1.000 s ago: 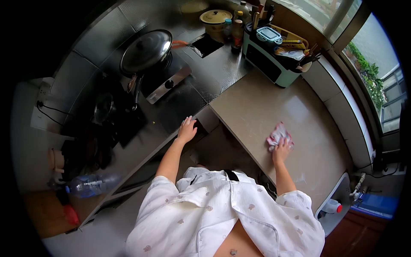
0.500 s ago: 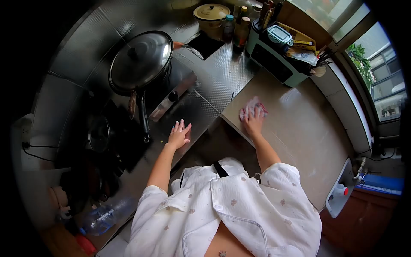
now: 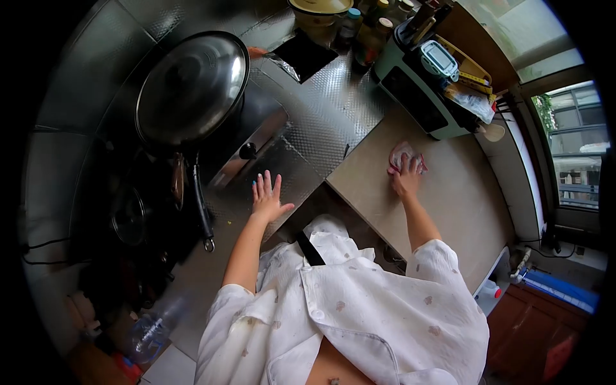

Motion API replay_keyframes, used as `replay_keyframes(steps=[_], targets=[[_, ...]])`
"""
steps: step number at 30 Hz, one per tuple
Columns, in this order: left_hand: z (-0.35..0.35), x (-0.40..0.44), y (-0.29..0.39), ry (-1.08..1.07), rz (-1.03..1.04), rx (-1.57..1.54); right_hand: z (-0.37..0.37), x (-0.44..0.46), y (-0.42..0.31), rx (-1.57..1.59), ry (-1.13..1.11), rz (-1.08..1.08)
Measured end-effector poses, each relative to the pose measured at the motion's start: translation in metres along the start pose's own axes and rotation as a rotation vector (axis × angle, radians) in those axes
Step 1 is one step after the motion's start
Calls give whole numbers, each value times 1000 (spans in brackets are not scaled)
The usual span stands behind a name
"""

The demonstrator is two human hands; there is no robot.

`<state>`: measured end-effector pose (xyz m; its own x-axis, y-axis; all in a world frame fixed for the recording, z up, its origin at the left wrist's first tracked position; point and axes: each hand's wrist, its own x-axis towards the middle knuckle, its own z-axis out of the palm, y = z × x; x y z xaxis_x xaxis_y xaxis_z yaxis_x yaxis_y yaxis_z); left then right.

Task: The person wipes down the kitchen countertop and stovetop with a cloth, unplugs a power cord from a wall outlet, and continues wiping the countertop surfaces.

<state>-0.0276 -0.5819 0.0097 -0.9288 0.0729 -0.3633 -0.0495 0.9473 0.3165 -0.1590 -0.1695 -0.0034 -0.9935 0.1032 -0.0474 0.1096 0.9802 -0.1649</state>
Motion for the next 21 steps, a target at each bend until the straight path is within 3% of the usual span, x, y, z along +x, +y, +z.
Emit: replay_keyframes(steps=[2, 4, 8, 10, 13, 16, 20, 21], targets=[[3, 0, -1, -17, 8, 13, 13, 46, -18, -168, 119, -237], [5, 2, -2, 13, 2, 25, 7, 80, -72, -5, 270, -345], [-8, 5, 5, -105, -62, 21, 22, 116, -169, 254, 335, -485], [-10, 5, 7, -117, -68, 47, 38, 113, -204, 387, 261, -588], [-6, 4, 5, -90, -54, 35, 41, 92, -213, 442, 148, -1044], [-7, 4, 4, -92, -48, 19, 21, 98, -167, 454, 39, -1008], [-6, 4, 4, -79, -52, 14, 25, 158, -104, 314, 244, -602], [-5, 4, 4, -64, -46, 7, 23, 168, -110, 315, 239, -609]])
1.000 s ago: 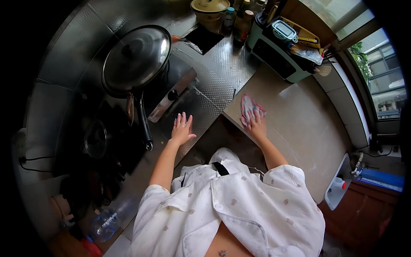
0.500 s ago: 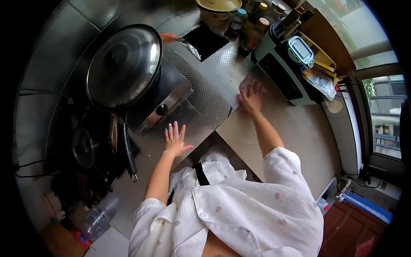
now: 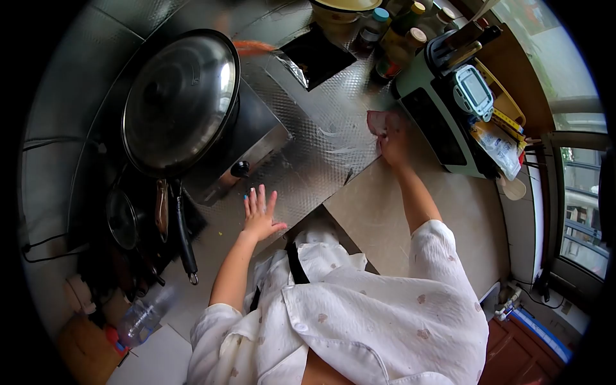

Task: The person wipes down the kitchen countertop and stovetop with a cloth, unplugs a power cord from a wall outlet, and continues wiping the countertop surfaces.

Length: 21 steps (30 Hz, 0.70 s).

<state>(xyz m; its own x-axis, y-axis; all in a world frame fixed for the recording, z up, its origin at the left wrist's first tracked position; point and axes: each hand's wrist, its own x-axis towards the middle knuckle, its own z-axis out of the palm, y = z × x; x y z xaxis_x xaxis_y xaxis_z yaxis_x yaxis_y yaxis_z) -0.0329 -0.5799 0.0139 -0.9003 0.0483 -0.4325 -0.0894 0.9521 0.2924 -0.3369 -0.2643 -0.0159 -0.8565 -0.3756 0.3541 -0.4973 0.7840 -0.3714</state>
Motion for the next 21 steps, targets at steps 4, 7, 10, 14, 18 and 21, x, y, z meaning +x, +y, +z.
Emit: replay_keyframes(steps=[4, 7, 10, 14, 18, 21], targets=[[-7, 2, 5, -67, -46, 1, 7, 50, -69, -195, 61, -55], [1, -1, 0, 30, 2, 12, 65, 43, -115, -20, 39, -228], [-5, 0, 4, -37, -33, -14, 52, 6, -135, 130, -168, -408], [-2, 2, 3, -46, -23, -15, -3, -15, -67, 131, -223, -333], [0, 2, 4, -34, -27, -16, -3, 26, -16, -90, 17, -105], [-1, 1, 2, -51, -41, -3, 10, 63, -50, -289, 21, -107]])
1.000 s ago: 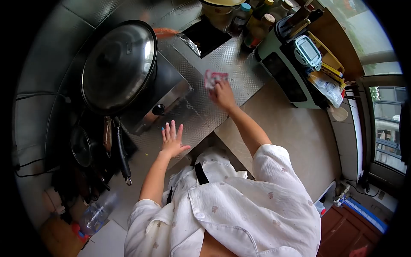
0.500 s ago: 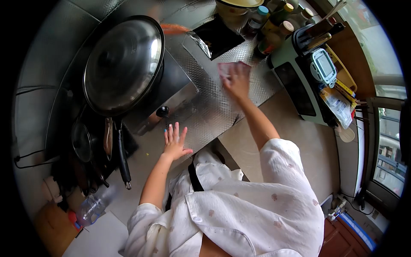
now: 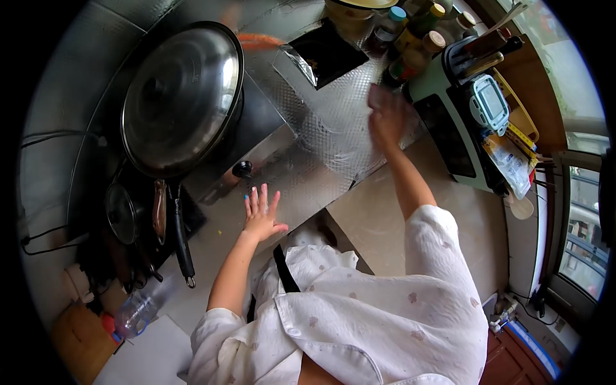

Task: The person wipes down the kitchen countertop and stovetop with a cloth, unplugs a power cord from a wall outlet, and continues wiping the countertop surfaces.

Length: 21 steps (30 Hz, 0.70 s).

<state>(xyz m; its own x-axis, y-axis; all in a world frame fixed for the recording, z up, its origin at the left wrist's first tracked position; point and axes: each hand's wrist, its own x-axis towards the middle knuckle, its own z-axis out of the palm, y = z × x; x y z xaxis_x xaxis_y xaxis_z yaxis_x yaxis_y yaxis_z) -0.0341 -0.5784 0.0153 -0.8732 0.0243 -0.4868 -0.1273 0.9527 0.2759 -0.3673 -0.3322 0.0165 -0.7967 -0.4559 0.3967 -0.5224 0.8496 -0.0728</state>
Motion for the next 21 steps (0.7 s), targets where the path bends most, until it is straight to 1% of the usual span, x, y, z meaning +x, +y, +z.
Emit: replay_keyframes(steps=[1, 2, 3, 4, 5, 7, 8, 10, 14, 16, 18, 20, 21], targets=[[0, 1, 1, 13, -1, 10, 1, 14, -23, 94, 12, 80], [0, 3, 2, 11, -3, 8, 63, -1, -25, 159, 86, -70], [0, 3, 3, 9, 0, 8, 60, -8, -51, 190, 88, -163], [-1, 1, 1, 4, 0, 13, 37, -12, -79, 274, 12, -226], [-1, -1, -1, 0, -10, 19, 28, -26, -92, 351, -40, -241], [2, 1, 1, 10, -2, 21, 1, -50, -89, 461, -148, -406], [1, 1, 1, 12, -13, 24, -9, -62, -77, 470, -144, -412], [-1, 2, 2, -27, -24, 29, -21, -71, -55, 434, -346, -613], [-3, 2, 4, -59, -42, 32, -5, -37, -76, 442, -305, -590], [-3, 2, 5, -86, -57, 56, 29, 8, -107, 516, -133, -493], [-3, 2, 5, -54, -43, 62, 60, 54, -134, 516, -65, -493], [-2, 4, 3, -56, -61, 76, 83, 96, -155, 452, -97, -472], [1, 3, 1, -19, -27, 56, 96, 110, -161, 401, -101, -485]])
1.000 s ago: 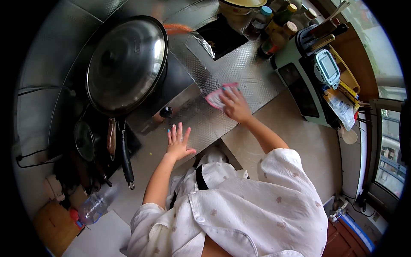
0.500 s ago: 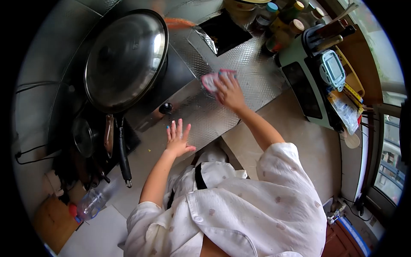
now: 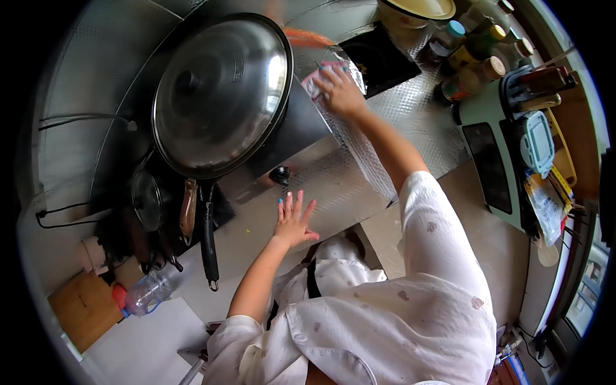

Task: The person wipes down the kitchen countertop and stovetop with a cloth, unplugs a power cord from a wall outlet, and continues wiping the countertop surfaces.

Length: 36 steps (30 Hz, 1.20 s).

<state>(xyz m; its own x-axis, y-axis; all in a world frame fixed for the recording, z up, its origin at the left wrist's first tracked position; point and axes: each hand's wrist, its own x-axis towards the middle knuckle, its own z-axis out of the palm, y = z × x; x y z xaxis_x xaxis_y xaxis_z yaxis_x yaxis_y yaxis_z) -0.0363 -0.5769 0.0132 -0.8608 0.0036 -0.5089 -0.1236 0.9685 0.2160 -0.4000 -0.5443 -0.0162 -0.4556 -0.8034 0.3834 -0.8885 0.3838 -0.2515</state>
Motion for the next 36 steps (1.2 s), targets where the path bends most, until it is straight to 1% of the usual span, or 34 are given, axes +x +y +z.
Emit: replay_keyframes(steps=[1, 2, 4, 7, 9, 11, 12, 14, 15, 17, 18, 20, 21, 22, 23, 24, 25, 26, 27, 28, 29, 30, 31, 32, 33, 34, 35, 36], targets=[[0, -1, 1, 38, 34, -24, 2, 10, -1, -49, -22, -9], [-1, -2, 1, 32, 30, -25, 0, 9, -2, -56, -67, 4], [-1, -3, 2, 20, 23, -21, -4, -6, -4, -8, -14, -41], [-3, -2, 1, 16, 25, -15, -32, -61, -12, 76, -28, -116], [-5, 0, 1, 24, 22, -24, -53, -112, -25, 107, -1, -101], [-8, -1, 3, -42, 1, -40, -77, -149, -34, 117, -151, -69], [-8, 0, 3, -37, -9, -48, -76, -153, -38, 120, -155, -82], [-5, -1, 2, 9, 21, -37, -67, -162, -53, -52, -34, 152], [-4, -1, 2, 8, 12, -41, -61, -163, -70, -47, -37, 145], [-3, -3, 0, 82, 49, -41, -48, -156, -120, -167, 112, 587], [-2, -10, -4, 89, 48, -37, -48, -155, -141, -54, 78, 552], [-1, -29, -16, 410, 37, -193, -35, -158, -194, 31, -63, 482], [1, -42, -23, 572, 26, -272, -29, -157, -223, 64, -55, 398], [-4, -64, -26, 729, -106, -316, -18, -159, -253, 173, -104, 337], [-7, -91, -30, 885, -241, -358, 2, -161, -278, 125, -155, 137], [2, -115, -44, 872, -303, -387, 2, -160, -308, 163, -204, -6], [16, -138, -58, 858, -364, -419, 6, -159, -330, 260, -329, -135], [30, -157, -69, 814, -466, -416, 22, -165, -347, 233, -254, -236], [42, -170, -78, 766, -563, -410, 18, -163, -345, 227, -251, -243], [49, -178, -81, 769, -561, -411, 9, -159, -340, 234, -322, -319], [56, -185, -84, 772, -608, -448, 2, -158, -332, 240, -392, -396], [62, -188, -85, 776, -659, -489, -5, -165, -316, 243, -388, -383], [67, -191, -84, 780, -663, -492, -20, -167, -295, 251, -394, -317], [70, -189, -83, 791, -620, -406, -41, -169, -275, 187, -386, -206], [75, -186, -81, 800, -580, -324, -15, -193, -237, 166, -230, -140], [83, -185, -83, 662, -606, -418, -39, -200, -208, 192, -233, 1], [88, -183, -82, 665, -610, -425, -61, -207, -188, 171, -216, 222], [91, -179, -80, 597, -616, -360, -64, -220, -158, 44, -127, 263]])
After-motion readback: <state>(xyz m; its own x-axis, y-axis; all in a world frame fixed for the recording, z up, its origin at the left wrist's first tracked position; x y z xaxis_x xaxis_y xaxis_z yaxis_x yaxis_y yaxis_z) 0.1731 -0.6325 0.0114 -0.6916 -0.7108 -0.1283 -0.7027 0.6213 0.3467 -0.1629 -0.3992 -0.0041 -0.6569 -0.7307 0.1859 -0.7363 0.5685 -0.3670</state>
